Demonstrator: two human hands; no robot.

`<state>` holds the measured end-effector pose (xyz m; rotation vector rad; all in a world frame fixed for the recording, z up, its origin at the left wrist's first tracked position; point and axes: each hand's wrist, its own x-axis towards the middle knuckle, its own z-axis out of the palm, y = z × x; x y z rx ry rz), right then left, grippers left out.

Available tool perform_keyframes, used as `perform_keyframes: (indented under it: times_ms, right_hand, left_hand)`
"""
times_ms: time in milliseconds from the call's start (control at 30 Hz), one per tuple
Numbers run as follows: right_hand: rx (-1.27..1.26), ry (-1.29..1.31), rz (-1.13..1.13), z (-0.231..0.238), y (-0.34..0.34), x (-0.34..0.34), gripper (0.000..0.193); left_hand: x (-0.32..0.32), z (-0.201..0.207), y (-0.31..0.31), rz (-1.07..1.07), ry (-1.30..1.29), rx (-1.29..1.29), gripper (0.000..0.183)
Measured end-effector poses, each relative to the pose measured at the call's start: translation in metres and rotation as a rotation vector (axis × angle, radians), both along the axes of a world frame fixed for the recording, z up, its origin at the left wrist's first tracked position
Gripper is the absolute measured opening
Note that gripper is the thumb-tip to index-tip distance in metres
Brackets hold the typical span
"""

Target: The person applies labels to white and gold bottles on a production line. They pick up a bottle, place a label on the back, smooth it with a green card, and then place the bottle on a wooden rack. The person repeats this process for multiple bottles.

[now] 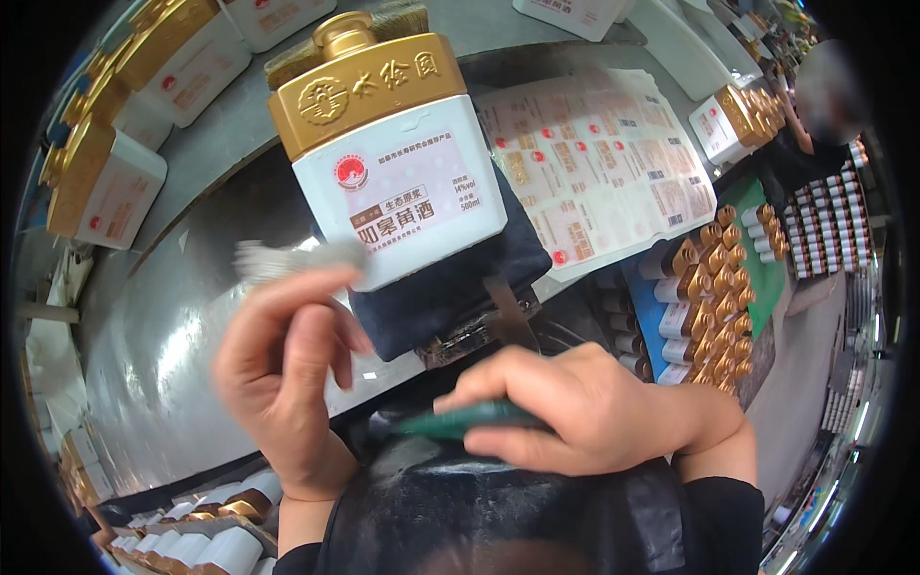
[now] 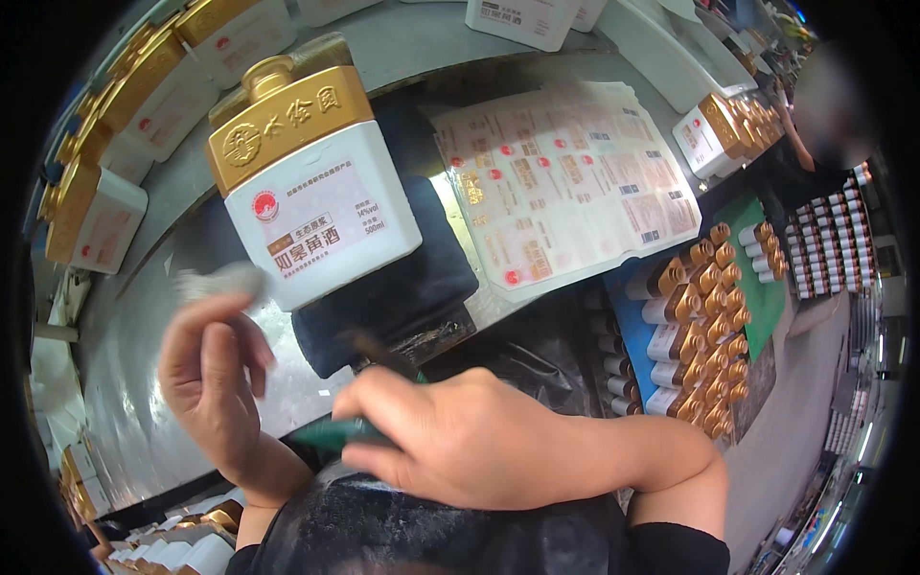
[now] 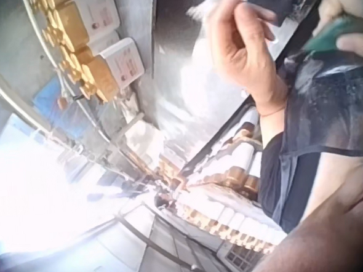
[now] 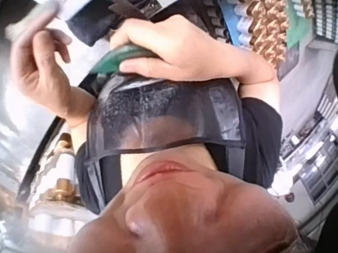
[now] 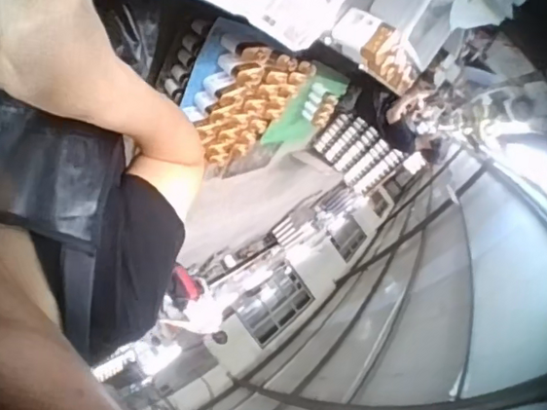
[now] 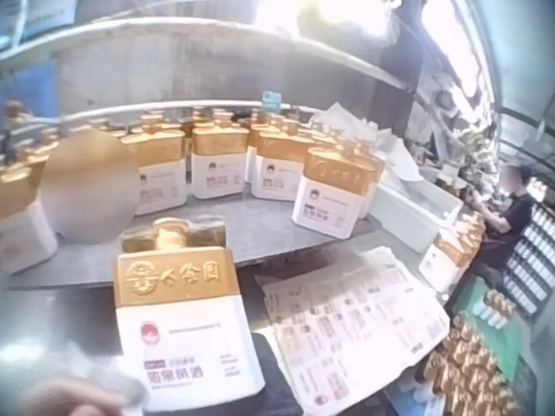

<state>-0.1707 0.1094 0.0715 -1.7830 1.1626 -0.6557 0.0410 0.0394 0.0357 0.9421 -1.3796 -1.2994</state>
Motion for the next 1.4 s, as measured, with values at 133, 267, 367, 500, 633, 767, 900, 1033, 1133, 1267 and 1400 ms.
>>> perform_keyframes:
  times_ms: [133,267,367,500,633,767,900,1033,1133,1267,1400]
  right_hand:
    - [-0.135,-0.219,0.127,-0.005,0.003,-0.001,0.026]
    - [-0.084,-0.264,0.259,-0.004,0.002,-0.010,0.023]
    - [-0.113,-0.283,0.324,-0.008,0.007,-0.020,0.023]
    - [-0.246,-0.134,0.352,-0.009,0.019,-0.031,0.021]
    - [-0.504,0.280,0.318,-0.013,0.033,-0.035,0.012]
    - [-0.789,0.539,0.166,-0.026,0.028,-0.040,0.010]
    - [-0.719,0.384,0.121,-0.041,0.013,-0.049,0.010]
    - [-0.217,-0.169,0.045,-0.027,-0.014,-0.077,0.023]
    - [-0.321,-0.208,-0.487,-0.029,-0.043,-0.076,0.024]
    - [-0.582,-0.118,-0.498,-0.031,-0.081,-0.036,0.025]
    - [-0.817,0.085,-0.580,-0.034,-0.118,-0.046,0.027]
  left_hand:
    - [-0.015,0.010,0.002,-0.515,0.114,0.359,0.025]
    - [-0.030,0.008,0.003,-0.667,0.192,0.269,0.019]
    - [-0.046,0.016,0.012,-0.548,0.092,0.251,0.019]
    - [-0.062,0.017,0.016,-0.539,-0.038,-0.114,0.008]
    - [-0.071,0.019,0.009,-0.742,-0.177,-0.169,0.022]
    - [-0.086,0.003,0.002,-0.684,-0.159,-0.338,0.029]
    - [-0.089,0.005,0.010,-0.447,-0.256,-0.261,0.023]
    - [-0.057,0.011,0.008,0.109,-0.422,-0.568,0.027]
    - [-0.033,-0.006,-0.003,0.449,-0.314,-0.503,0.034]
    - [-0.045,-0.009,-0.007,0.246,-0.816,-0.670,0.056]
    - [-0.039,-0.028,-0.014,0.329,-1.134,-0.580,0.056]
